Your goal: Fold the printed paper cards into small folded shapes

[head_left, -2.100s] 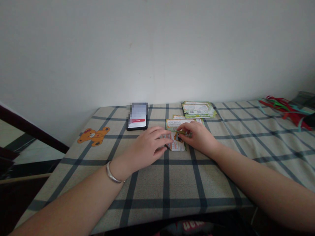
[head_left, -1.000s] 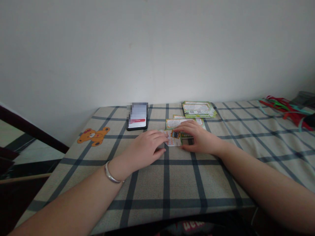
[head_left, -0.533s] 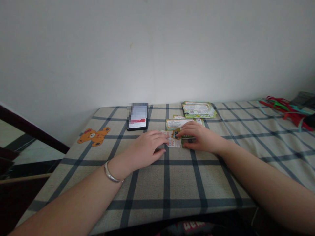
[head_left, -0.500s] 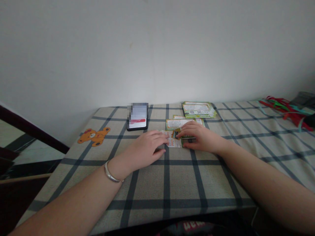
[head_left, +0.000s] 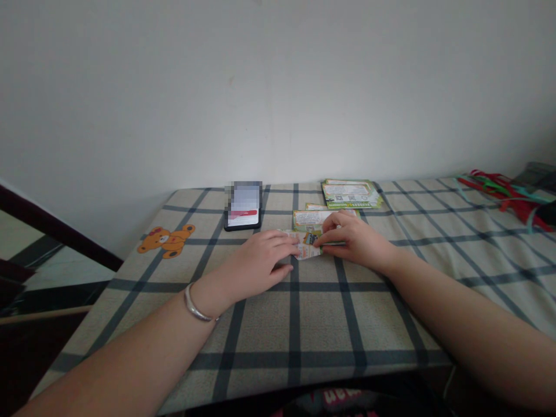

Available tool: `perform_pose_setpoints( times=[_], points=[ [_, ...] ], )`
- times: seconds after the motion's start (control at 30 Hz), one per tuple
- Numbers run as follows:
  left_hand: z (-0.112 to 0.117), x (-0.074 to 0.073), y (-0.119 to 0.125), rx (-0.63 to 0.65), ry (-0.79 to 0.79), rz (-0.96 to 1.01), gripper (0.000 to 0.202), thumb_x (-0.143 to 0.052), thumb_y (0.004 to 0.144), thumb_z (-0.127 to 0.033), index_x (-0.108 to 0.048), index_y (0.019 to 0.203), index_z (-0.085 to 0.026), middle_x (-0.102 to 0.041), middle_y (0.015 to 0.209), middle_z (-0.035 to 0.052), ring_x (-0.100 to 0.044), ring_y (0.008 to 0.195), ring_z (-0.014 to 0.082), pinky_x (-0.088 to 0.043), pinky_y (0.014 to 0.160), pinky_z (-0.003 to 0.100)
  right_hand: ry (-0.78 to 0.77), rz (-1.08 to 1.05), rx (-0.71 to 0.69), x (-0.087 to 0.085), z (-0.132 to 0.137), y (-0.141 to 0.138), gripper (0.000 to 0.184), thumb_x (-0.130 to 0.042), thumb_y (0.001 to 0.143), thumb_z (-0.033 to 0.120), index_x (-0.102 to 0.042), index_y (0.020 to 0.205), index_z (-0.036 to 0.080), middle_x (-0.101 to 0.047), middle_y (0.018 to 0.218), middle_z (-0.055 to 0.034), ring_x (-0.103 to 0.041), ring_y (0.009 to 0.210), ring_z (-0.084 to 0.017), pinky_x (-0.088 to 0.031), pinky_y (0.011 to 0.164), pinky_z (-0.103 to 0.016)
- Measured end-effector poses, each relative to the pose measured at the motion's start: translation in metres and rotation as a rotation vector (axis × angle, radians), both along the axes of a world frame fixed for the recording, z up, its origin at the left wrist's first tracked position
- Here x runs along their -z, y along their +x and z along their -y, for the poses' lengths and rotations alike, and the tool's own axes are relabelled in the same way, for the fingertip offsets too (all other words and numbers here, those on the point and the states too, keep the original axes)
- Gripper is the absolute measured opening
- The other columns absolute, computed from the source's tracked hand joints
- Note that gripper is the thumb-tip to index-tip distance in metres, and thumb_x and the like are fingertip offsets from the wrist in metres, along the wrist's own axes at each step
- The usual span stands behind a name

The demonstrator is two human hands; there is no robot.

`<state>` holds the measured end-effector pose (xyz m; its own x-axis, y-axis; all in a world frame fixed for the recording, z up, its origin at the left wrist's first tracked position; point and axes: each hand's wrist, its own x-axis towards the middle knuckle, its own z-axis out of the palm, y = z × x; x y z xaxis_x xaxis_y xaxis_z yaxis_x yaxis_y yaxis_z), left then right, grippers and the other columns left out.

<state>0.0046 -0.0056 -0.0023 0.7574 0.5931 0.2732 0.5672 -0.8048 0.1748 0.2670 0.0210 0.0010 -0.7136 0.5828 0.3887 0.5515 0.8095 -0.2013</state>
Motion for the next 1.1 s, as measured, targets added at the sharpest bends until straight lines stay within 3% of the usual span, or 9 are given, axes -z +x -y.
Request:
perform_pose_setpoints(
  times=[0.2, 0.37, 0.67, 0.93, 1.1],
  points=[
    [0.001, 0.002, -0.001, 0.009, -0.003, 0.001, 0.033, -0.06, 0.085, -0.021, -0.061, 0.118, -0.023, -0.058, 0.131, 0.0047, -0.05, 0.123, 0.0211, -0.039, 0.106, 0.043, -0.032, -0.052, -0.16, -0.003, 0.002, -0.003, 0.014, -0.064, 0.085, 0.024, -0.073, 0.096, 0.026, -0.069, 0.102, -0.0039, -0.059, 0.097, -0.018, -0.043, 0.09, -0.037],
    [0.0, 0.003, -0.002, 0.044, -0.01, 0.003, 0.035, -0.059, 0.086, -0.021, -0.06, 0.121, -0.023, -0.057, 0.133, 0.0048, -0.049, 0.123, 0.0206, -0.038, 0.107, 0.042, -0.095, -0.052, -0.208, -0.007, 0.003, -0.005, 0.015, -0.057, 0.089, 0.021, -0.07, 0.097, 0.023, -0.071, 0.099, -0.0028, -0.062, 0.097, -0.017, -0.045, 0.091, -0.037],
    [0.005, -0.003, 0.0, 0.098, -0.006, -0.01, 0.03, -0.06, 0.085, -0.019, -0.064, 0.114, -0.026, -0.058, 0.132, 0.0027, -0.05, 0.123, 0.0213, -0.039, 0.105, 0.042, -0.135, -0.017, -0.091, -0.008, 0.011, -0.01, 0.015, -0.054, 0.087, 0.014, -0.068, 0.094, 0.019, -0.07, 0.091, -0.006, -0.062, 0.09, -0.019, -0.047, 0.083, -0.035],
    [0.004, -0.003, 0.001, 0.111, -0.021, -0.001, 0.028, -0.059, 0.085, -0.018, -0.066, 0.112, -0.026, -0.058, 0.129, 0.0041, -0.051, 0.12, 0.0225, -0.04, 0.105, 0.044, -0.074, -0.012, 0.07, 0.002, 0.011, -0.02, 0.013, -0.053, 0.088, 0.018, -0.066, 0.088, 0.018, -0.067, 0.081, -0.0041, -0.059, 0.081, -0.019, -0.044, 0.075, -0.032],
    [0.004, -0.006, 0.002, 0.12, -0.087, 0.023, 0.029, -0.058, 0.084, -0.014, -0.065, 0.111, -0.023, -0.064, 0.121, 0.0029, -0.054, 0.117, 0.0195, -0.04, 0.106, 0.041, -0.108, -0.07, 0.09, 0.009, 0.007, -0.024, 0.012, -0.054, 0.086, 0.018, -0.066, 0.088, 0.019, -0.067, 0.083, -0.0041, -0.059, 0.081, -0.018, -0.044, 0.073, -0.029]
  ],
)
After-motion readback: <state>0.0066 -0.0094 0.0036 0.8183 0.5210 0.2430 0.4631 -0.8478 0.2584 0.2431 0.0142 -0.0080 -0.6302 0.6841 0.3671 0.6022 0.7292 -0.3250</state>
